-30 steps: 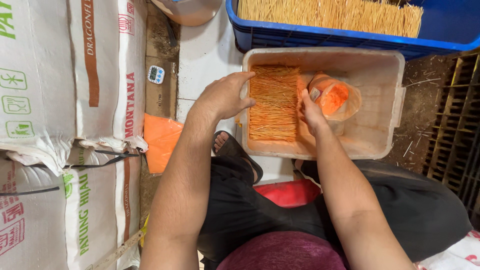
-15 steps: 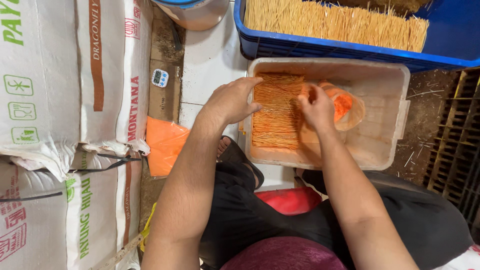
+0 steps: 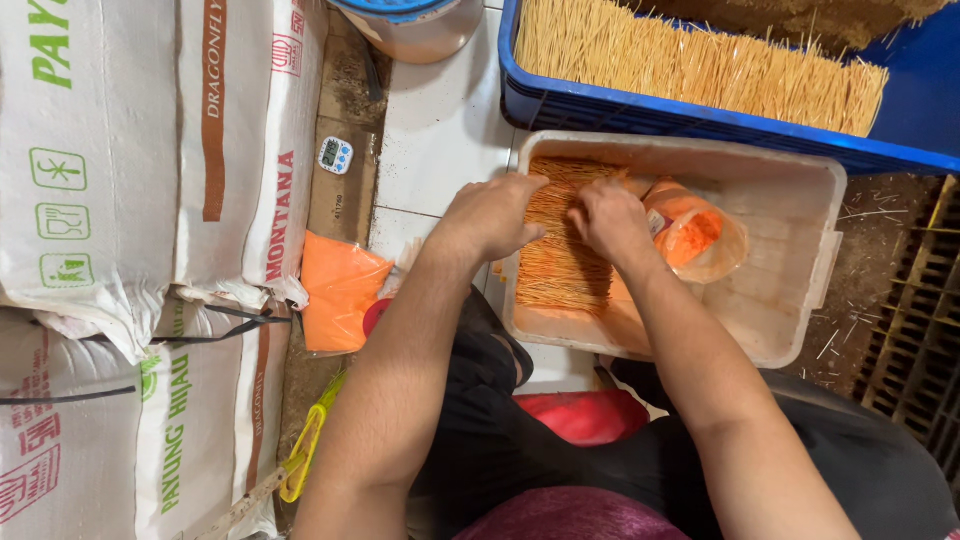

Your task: The person scoops orange powder from a small container and rubs it onto bundles of thin noodles in a white tub. They repeatedly lift and turn the noodle bundles to distribute the powder evenly across the surface.

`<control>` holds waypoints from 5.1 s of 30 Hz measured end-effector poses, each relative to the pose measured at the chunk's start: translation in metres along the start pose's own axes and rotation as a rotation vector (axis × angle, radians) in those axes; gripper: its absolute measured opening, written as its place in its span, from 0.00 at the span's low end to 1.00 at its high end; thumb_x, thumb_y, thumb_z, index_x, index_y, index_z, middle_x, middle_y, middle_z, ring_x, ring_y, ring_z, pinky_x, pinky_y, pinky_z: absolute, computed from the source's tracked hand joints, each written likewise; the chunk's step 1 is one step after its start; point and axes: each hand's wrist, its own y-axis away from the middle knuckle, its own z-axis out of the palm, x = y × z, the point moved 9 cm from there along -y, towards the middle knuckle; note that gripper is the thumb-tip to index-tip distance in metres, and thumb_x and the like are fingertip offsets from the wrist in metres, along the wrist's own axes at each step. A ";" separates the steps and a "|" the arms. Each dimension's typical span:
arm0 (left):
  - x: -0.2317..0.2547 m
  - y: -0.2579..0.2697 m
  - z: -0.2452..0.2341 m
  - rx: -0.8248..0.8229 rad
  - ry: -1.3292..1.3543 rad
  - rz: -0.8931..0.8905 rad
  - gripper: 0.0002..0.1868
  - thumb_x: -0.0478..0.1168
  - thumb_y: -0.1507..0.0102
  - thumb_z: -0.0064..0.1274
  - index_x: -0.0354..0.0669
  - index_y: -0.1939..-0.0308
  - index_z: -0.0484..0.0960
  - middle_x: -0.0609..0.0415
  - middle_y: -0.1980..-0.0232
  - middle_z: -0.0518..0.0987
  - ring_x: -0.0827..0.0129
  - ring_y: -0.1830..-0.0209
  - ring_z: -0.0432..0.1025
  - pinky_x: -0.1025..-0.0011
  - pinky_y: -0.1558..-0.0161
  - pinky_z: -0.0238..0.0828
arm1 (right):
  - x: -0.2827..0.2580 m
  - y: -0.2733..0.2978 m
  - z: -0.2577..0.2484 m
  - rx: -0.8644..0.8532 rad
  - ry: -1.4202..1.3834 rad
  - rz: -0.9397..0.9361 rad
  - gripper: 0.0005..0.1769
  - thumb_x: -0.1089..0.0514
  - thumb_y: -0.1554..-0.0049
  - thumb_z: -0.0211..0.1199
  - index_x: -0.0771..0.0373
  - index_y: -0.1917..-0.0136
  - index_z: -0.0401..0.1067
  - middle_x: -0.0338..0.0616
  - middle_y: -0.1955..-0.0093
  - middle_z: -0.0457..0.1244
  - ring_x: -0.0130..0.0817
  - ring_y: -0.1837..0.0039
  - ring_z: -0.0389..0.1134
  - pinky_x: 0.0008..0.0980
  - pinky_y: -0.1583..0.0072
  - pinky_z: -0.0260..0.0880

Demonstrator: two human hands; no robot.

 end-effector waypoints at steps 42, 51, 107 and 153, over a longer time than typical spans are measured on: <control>-0.007 -0.006 0.003 -0.069 0.009 -0.092 0.37 0.47 0.40 0.60 0.50 0.28 0.67 0.53 0.31 0.74 0.63 0.33 0.70 0.58 0.31 0.62 | 0.103 0.027 0.024 0.348 -0.604 0.741 0.17 0.54 0.40 0.62 0.61 0.39 0.75 0.49 0.41 0.69 0.43 0.38 0.69 0.39 0.35 0.67; -0.006 -0.015 0.033 -0.261 -0.070 -0.204 0.40 0.53 0.37 0.59 0.49 0.24 0.61 0.51 0.31 0.74 0.63 0.31 0.70 0.62 0.29 0.63 | 0.147 0.038 0.122 0.132 -1.509 1.200 0.29 0.45 0.39 0.55 0.61 0.30 0.67 0.47 0.28 0.62 0.42 0.28 0.60 0.43 0.29 0.58; 0.006 0.020 0.024 -0.130 -0.043 -0.042 0.40 0.51 0.41 0.62 0.51 0.27 0.67 0.47 0.34 0.76 0.55 0.34 0.71 0.59 0.34 0.66 | 0.127 0.103 0.023 -0.469 -0.457 0.833 0.18 0.47 0.41 0.68 0.61 0.43 0.78 0.52 0.47 0.73 0.43 0.45 0.74 0.43 0.43 0.75; 0.012 0.001 0.041 -0.204 -0.156 -0.053 0.35 0.53 0.39 0.62 0.50 0.30 0.70 0.49 0.35 0.78 0.59 0.33 0.72 0.58 0.34 0.68 | 0.079 0.087 0.039 -0.223 -0.218 0.487 0.14 0.51 0.43 0.70 0.62 0.49 0.81 0.58 0.54 0.71 0.50 0.52 0.74 0.44 0.47 0.74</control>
